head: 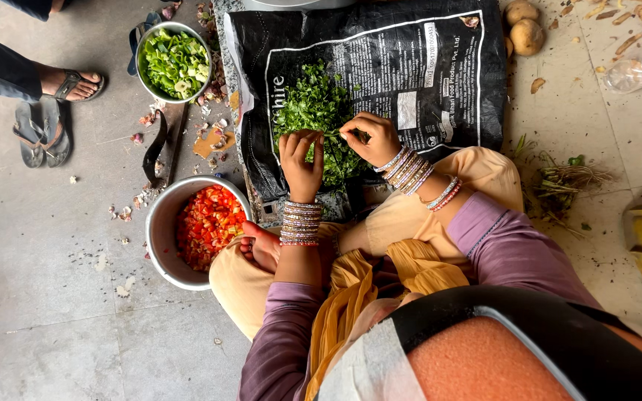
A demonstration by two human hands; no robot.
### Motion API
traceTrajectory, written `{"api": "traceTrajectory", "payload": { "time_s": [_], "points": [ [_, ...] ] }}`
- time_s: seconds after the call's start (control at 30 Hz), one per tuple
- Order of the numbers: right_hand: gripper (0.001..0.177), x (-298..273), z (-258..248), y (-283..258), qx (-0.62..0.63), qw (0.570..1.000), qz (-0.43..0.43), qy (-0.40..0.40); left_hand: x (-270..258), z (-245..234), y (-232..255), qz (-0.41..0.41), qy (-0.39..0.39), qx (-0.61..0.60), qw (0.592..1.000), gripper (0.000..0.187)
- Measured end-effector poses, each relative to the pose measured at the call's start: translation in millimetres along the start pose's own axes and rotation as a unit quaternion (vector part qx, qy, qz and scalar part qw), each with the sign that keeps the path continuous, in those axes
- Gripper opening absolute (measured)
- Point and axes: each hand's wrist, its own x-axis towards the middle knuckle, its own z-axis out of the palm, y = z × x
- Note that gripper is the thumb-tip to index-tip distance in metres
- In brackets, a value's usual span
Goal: The person sorts through a bunch of cilantro or similar green herbs by hand while sitting on the floor, plucking leaves and placing them onto a black plastic bag workspace.
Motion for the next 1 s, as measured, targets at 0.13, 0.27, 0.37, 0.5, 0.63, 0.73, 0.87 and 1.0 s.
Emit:
{"api": "traceTrajectory", "payload": {
  "time_s": [0.13, 0.27, 0.37, 0.5, 0.63, 0.73, 0.87, 1.0],
  "points": [
    [0.007, 0, -1, -1, -0.009, 1.0, -0.013, 0.005, 2, -2, 5, -0.002, -0.016, 0.001, 1.0, 0.014],
    [0.007, 1, -1, -2, -0.013, 1.0, -0.024, 0.011, 3, -3, 6, 0.016, -0.025, 0.012, 0.999, 0.015],
    [0.007, 0, -1, -4, -0.011, 1.0, -0.018, 0.005, 2, -2, 5, 0.028, -0.031, 0.022, 0.999, 0.013],
    [0.006, -2, 1, -2, -0.03, 0.999, -0.038, -0.014, 1, 1, 3, 0.025, -0.028, 0.05, 0.998, 0.011],
    [0.007, -4, 12, 3, -0.049, 0.993, -0.103, -0.033, -3, 5, 1, 0.02, 0.0, 0.086, 0.996, 0.01],
    [0.006, -4, 12, 5, -0.073, 0.992, -0.098, -0.037, -11, 12, -9, 0.015, 0.014, 0.119, 0.993, 0.009],
    [0.006, -5, 7, 3, -0.053, 0.993, -0.102, -0.035, -19, 25, -49, -0.028, 0.05, 0.173, 0.983, 0.009],
    [0.005, -4, 5, 0, -0.02, 0.996, -0.083, -0.027, -24, 24, -64, -0.111, 0.058, 0.159, 0.979, 0.013]
  ]
}}
